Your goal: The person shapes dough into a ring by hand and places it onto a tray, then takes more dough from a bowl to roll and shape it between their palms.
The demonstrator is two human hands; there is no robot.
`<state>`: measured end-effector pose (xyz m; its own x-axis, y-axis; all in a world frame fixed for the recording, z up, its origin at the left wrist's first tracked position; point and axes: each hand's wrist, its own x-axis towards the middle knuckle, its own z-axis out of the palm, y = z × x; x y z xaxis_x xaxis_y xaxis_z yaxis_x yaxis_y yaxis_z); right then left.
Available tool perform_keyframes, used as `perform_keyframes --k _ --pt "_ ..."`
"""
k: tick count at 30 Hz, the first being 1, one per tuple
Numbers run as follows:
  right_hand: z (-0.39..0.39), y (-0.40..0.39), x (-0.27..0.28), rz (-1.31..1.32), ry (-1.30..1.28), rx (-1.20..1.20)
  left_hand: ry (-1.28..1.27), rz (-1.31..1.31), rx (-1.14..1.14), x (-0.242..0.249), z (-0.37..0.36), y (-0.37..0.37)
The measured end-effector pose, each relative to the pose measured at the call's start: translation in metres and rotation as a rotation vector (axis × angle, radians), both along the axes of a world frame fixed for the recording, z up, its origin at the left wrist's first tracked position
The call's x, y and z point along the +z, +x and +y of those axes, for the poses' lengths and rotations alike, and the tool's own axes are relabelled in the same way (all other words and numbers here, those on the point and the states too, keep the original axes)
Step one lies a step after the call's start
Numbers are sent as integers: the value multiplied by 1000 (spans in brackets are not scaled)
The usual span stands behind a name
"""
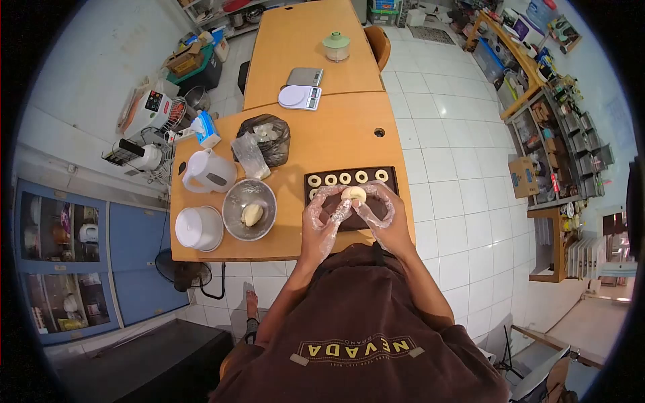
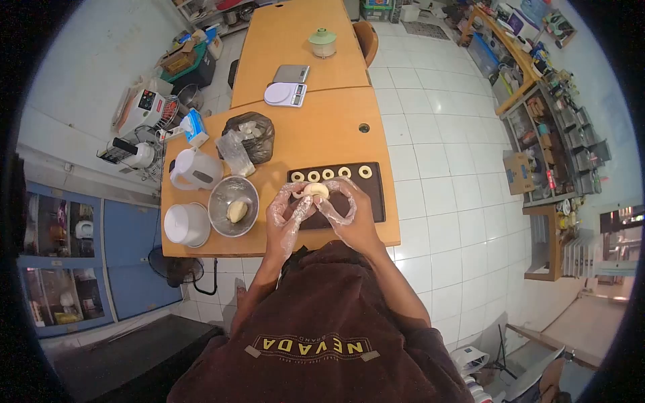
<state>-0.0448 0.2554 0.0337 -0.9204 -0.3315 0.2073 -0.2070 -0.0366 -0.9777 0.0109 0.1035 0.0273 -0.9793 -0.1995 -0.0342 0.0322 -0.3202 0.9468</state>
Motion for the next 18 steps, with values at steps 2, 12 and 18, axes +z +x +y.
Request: perform_keyframes --k 2,12,18 --pt "0 -3 -3 26 21 12 -2 30 -10 -2 0 -2" --pt "5 -16 -10 217 166 50 -330 45 -55 -6 -13 -9" --pt "6 -20 -18 191 175 59 -445 41 -30 -8 -12 -12"
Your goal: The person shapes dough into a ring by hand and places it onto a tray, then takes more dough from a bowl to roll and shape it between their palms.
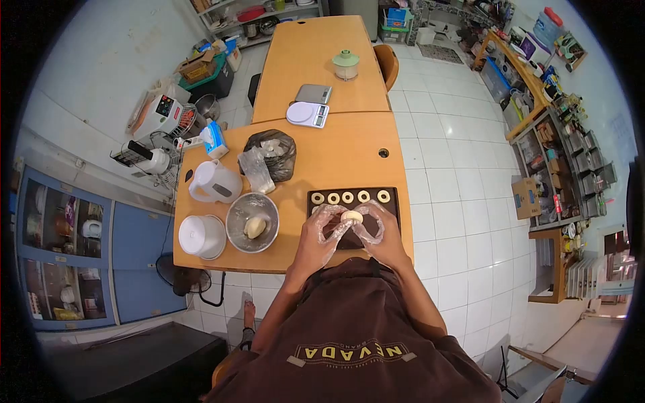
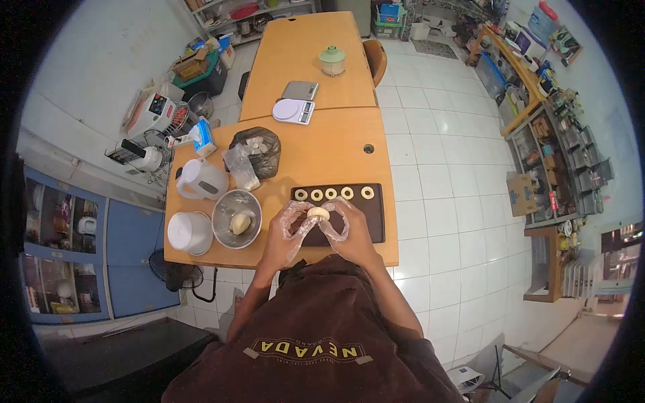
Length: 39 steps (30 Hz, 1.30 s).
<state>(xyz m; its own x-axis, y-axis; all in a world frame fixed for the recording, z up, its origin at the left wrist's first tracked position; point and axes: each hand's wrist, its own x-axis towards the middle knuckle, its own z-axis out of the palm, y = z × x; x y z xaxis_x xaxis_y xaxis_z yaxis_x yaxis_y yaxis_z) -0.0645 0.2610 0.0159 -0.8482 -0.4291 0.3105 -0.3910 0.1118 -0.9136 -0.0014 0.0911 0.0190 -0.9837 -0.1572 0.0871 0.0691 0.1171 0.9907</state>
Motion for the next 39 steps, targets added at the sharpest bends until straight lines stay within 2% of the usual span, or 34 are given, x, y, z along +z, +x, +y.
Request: perform_keyframes --k 5,11,14,17,23,32,39 --pt "-6 10 -5 -64 -36 -71 -185 61 69 -15 2 -3" --pt "-4 11 -16 -78 -47 -67 -49 -5 47 -9 6 2" --pt "1 8 -17 -51 -9 -46 -321 36 0 10 5 2" --pt "4 8 -17 -69 18 -11 -212 -41 -69 -3 -3 2" --pt "9 9 -17 -102 59 49 -472 -59 -141 0 -9 -1" --pt "13 -1 -13 2 137 115 -456 -95 -265 7 -15 -8" --pt "5 -5 -10 -3 112 82 -424 -17 -220 9 -17 -12"
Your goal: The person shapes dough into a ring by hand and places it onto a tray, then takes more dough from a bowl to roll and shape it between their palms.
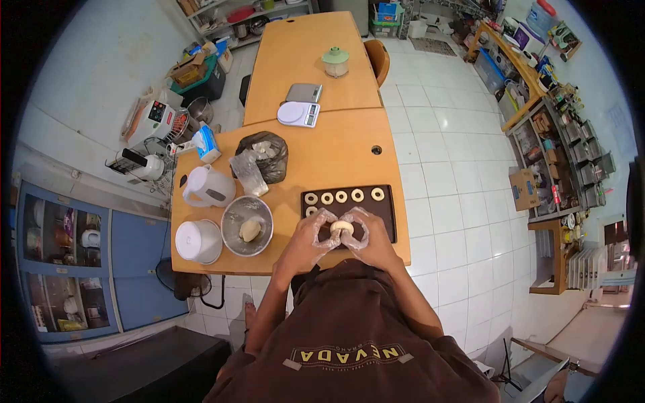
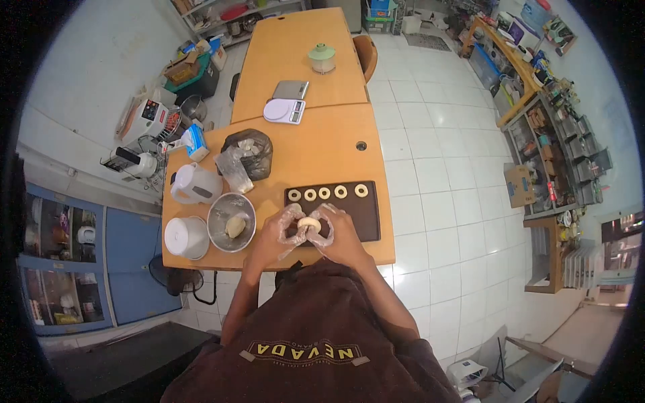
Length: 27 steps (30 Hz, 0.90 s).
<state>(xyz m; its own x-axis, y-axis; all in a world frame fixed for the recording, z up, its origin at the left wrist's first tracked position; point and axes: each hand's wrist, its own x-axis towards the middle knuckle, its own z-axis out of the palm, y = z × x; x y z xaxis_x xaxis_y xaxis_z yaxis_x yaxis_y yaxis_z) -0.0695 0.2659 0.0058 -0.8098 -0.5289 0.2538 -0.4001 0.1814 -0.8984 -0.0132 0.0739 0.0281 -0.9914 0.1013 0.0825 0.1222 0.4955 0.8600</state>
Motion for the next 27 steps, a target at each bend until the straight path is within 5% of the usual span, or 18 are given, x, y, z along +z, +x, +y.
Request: perform_keyframes --k 3,7,14,27 --pt "-9 -2 10 -70 -97 -19 -11 -81 30 8 -6 -3" --pt "-15 -4 21 -179 -197 27 465 -207 57 -3 -16 -4" --pt "-17 -1 16 -301 -233 21 814 -170 -7 -9 -17 -2" --pt "-26 7 10 -410 -270 20 158 -60 20 5 -32 -6"
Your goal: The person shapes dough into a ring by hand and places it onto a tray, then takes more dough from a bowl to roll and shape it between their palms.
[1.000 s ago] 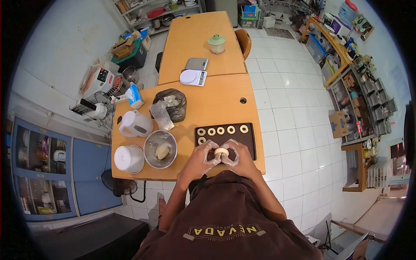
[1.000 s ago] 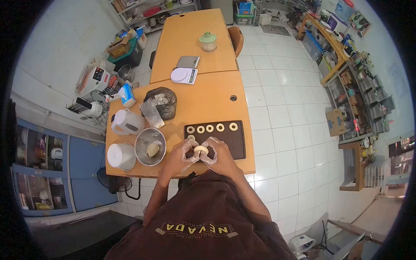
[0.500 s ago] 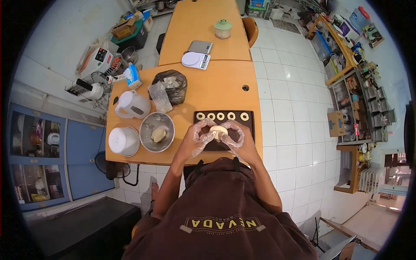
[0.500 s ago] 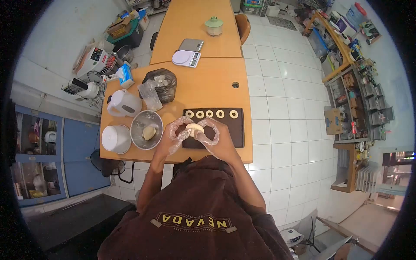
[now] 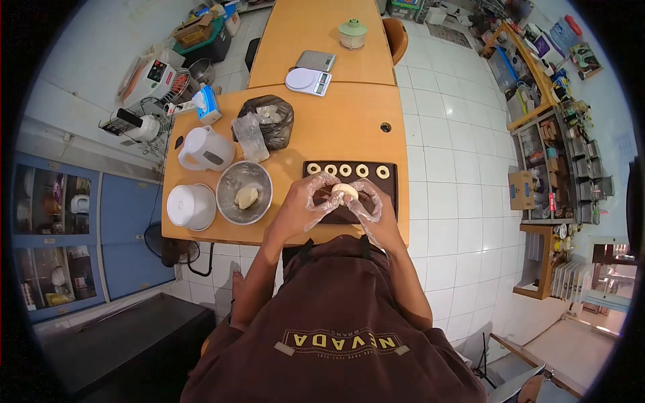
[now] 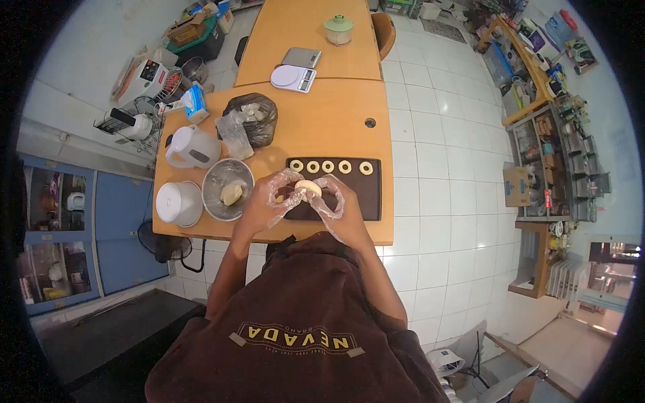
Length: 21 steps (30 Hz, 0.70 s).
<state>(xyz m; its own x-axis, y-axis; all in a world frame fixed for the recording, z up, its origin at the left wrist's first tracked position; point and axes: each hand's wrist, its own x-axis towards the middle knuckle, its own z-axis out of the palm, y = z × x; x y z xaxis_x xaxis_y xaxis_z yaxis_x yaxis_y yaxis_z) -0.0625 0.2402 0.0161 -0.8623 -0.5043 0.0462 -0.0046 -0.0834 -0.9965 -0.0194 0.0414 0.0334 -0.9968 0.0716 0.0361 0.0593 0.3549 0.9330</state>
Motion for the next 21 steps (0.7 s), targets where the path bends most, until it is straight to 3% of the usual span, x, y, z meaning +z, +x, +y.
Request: perform_keyframes --k 5,11,14,17,21 --pt "1 0 -9 -17 -32 38 -56 53 -5 -18 -5 -1" --pt "2 4 -12 -22 3 -100 522 6 216 -26 19 5" --pt "2 6 -12 -40 -13 -139 628 -52 152 -29 21 4" --pt "2 6 -11 -48 -23 -142 1015 -293 69 -28 18 3" --pt "5 4 -11 -30 -8 -93 1241 -383 26 -26 17 5"
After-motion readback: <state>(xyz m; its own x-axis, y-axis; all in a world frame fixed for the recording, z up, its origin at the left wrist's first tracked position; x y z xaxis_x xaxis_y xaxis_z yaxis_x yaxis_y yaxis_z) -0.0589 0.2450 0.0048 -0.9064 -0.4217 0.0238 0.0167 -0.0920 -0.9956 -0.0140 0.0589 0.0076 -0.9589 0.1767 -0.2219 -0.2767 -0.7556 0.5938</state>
